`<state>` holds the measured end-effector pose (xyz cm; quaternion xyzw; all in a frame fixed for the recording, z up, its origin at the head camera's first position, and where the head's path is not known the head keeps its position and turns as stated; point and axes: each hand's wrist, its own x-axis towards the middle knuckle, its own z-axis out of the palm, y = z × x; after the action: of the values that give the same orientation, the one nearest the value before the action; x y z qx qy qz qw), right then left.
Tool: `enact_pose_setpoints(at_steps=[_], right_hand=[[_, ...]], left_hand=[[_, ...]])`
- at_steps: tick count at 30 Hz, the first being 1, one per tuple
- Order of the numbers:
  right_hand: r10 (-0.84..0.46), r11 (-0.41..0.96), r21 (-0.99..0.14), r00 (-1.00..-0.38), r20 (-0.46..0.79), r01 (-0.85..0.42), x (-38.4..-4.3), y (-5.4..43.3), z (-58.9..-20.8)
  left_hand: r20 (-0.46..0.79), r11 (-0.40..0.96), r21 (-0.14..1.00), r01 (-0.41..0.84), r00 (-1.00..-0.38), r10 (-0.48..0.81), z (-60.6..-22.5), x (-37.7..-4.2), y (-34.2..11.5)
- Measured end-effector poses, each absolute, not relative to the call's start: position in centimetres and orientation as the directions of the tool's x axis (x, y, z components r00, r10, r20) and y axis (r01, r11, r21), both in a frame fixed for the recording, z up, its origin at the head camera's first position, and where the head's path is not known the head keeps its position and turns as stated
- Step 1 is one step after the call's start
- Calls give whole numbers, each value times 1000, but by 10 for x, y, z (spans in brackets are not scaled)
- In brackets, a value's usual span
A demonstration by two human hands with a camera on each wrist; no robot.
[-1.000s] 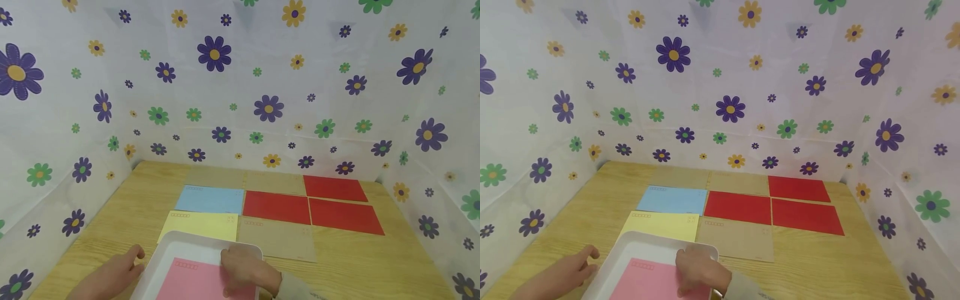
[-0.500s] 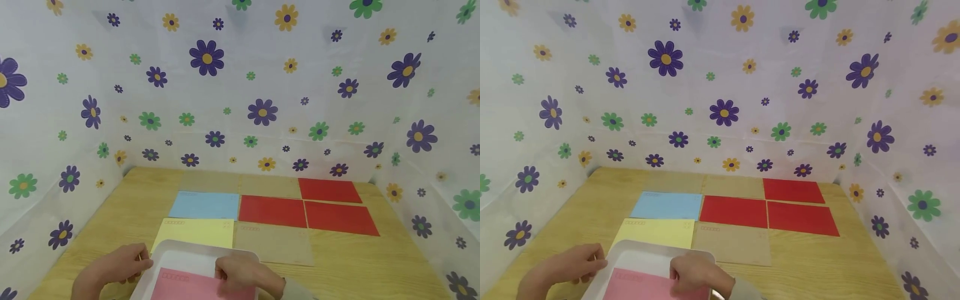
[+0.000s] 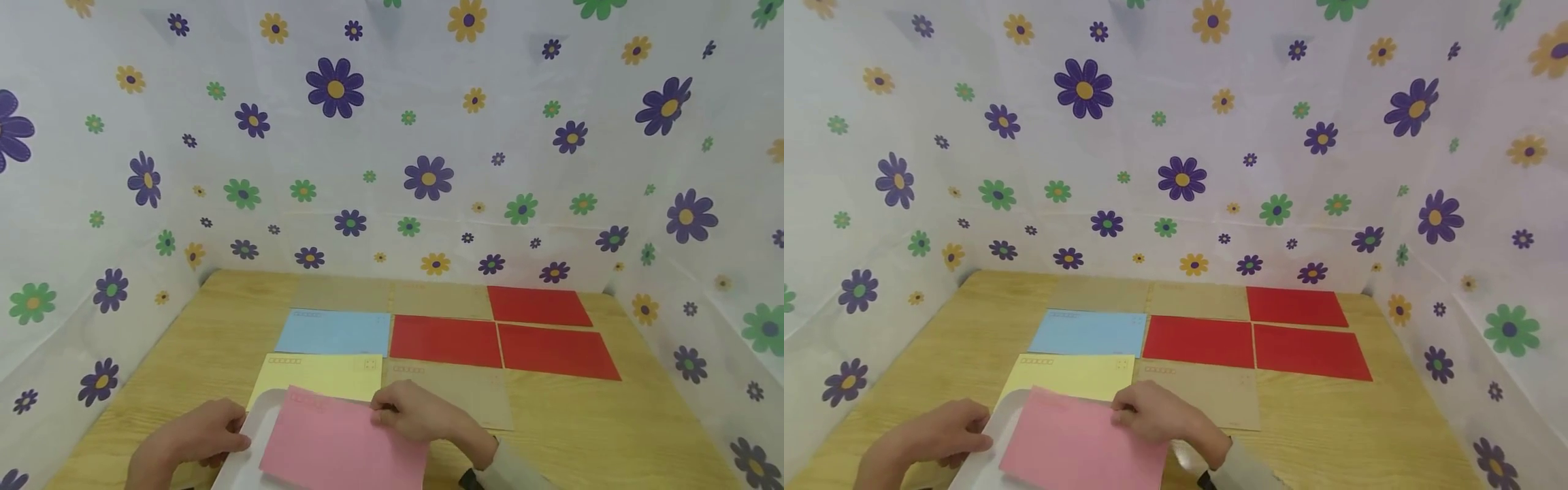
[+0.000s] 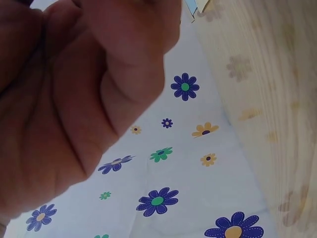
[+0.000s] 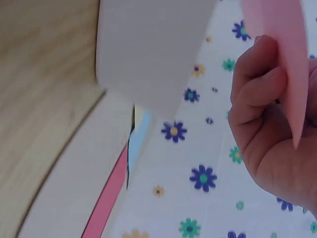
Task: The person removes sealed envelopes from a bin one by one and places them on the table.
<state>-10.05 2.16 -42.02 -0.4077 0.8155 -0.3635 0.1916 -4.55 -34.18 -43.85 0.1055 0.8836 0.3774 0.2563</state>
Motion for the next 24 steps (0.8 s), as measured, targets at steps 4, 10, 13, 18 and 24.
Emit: enact_pose_setpoints(at_steps=[4, 10, 13, 18, 24], right_hand=[[-773, 414, -746, -634, 15, -522, -114, 45, -413], [-741, 464, -736, -671, -17, -494, -134, 92, -408], [-738, 495, -718, -672, -52, -489, -140, 119, -409], [-729, 556, -677, -674, -119, -482, -142, 165, -409], [-696, 646, -556, -703, -148, -523, -144, 219, -409]], left_hand=[[-381, 685, 729, -23, -844, 377, -439, -47, -342], [-395, 690, 722, -48, -848, 354, -437, -47, -342], [-399, 684, 727, -56, -845, 355, -436, -47, -342], [-386, 692, 721, -38, -851, 356, -433, -43, -344], [-370, 697, 717, -17, -857, 359, -433, -42, -345]])
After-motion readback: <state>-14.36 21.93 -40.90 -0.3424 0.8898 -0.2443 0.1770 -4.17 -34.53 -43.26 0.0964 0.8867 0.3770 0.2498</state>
